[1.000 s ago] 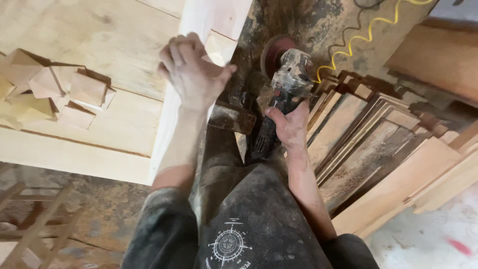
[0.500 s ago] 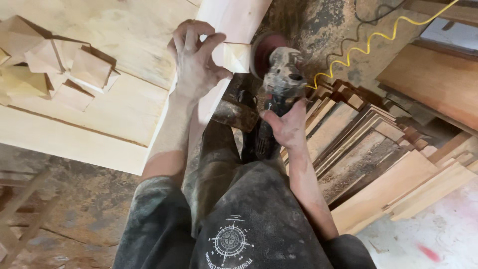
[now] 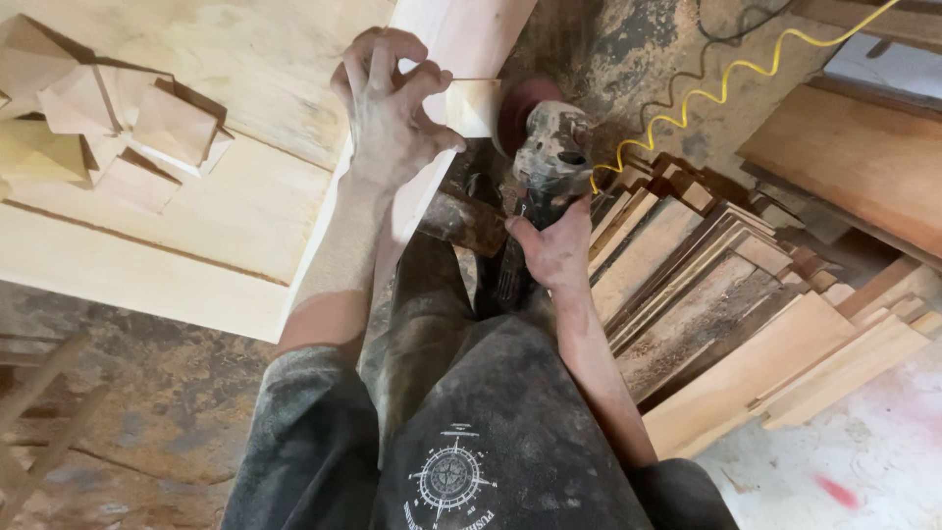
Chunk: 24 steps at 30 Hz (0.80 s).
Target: The person holds small wooden pyramid-shaped blocks by hand and presses their sides and edges against a rotating sanding disc on a power tool. The person picks up blocks one at a time from a surface, sands multiple facets, and returns them to the pile.
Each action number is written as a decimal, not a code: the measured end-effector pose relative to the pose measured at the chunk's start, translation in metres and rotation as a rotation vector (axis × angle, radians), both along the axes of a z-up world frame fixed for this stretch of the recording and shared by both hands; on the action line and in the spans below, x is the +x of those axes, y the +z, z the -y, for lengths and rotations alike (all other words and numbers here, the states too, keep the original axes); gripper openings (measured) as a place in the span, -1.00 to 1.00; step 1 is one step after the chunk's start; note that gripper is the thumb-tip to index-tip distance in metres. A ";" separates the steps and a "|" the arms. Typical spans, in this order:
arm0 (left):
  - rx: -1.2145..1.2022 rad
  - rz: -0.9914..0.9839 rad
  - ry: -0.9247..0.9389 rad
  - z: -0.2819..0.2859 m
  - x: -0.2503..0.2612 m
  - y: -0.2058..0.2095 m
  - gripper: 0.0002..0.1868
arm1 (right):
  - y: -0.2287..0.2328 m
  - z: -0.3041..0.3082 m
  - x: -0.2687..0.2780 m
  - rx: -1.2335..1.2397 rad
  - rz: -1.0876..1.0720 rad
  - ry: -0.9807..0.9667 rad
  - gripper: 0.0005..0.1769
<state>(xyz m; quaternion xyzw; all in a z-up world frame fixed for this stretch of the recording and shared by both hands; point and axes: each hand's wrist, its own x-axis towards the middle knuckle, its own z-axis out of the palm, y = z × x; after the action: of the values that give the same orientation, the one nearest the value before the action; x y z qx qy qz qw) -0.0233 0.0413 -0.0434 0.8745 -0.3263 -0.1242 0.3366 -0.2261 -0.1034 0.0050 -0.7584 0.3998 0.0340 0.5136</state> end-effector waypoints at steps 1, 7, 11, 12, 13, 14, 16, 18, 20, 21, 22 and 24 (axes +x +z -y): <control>0.004 0.007 0.007 0.002 0.001 0.003 -0.31 | 0.001 0.000 0.000 0.038 -0.022 -0.021 -0.22; 0.009 0.035 0.008 0.008 0.003 0.011 -0.31 | 0.006 -0.006 0.011 0.077 -0.038 -0.020 -0.28; 0.005 0.015 -0.005 0.003 0.001 0.006 -0.31 | 0.007 -0.011 0.013 0.063 0.066 -0.039 -0.27; 0.001 0.023 -0.006 0.003 0.003 0.005 -0.32 | 0.005 -0.010 0.012 0.050 0.050 -0.059 -0.27; 0.000 0.027 -0.006 0.004 0.002 0.005 -0.32 | 0.003 -0.008 0.009 0.040 0.027 -0.079 -0.27; -0.002 0.030 -0.006 0.004 0.001 0.005 -0.33 | 0.002 -0.006 0.006 0.029 0.004 -0.098 -0.28; -0.001 0.058 -0.007 0.004 0.001 0.002 -0.31 | 0.000 -0.002 0.002 0.119 0.030 -0.136 -0.31; 0.010 0.054 -0.010 0.003 -0.001 0.001 -0.32 | 0.001 -0.002 0.000 0.143 0.061 -0.133 -0.31; 0.024 0.023 -0.016 0.002 -0.001 0.000 -0.35 | 0.001 -0.002 0.001 0.093 0.100 -0.089 -0.28; 0.026 0.028 -0.018 0.001 -0.002 -0.001 -0.34 | 0.001 -0.003 0.003 0.111 0.060 -0.053 -0.34; 0.028 0.032 -0.020 -0.001 -0.003 -0.001 -0.33 | 0.001 -0.004 0.006 0.128 0.020 -0.017 -0.39; 0.009 0.056 -0.031 0.002 0.000 -0.004 -0.31 | 0.002 -0.006 0.014 0.132 -0.004 -0.034 -0.37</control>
<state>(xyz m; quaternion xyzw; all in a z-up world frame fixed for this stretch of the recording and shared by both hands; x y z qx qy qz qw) -0.0231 0.0398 -0.0478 0.8739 -0.3487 -0.1065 0.3214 -0.2122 -0.0972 0.0065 -0.7159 0.4103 0.0532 0.5623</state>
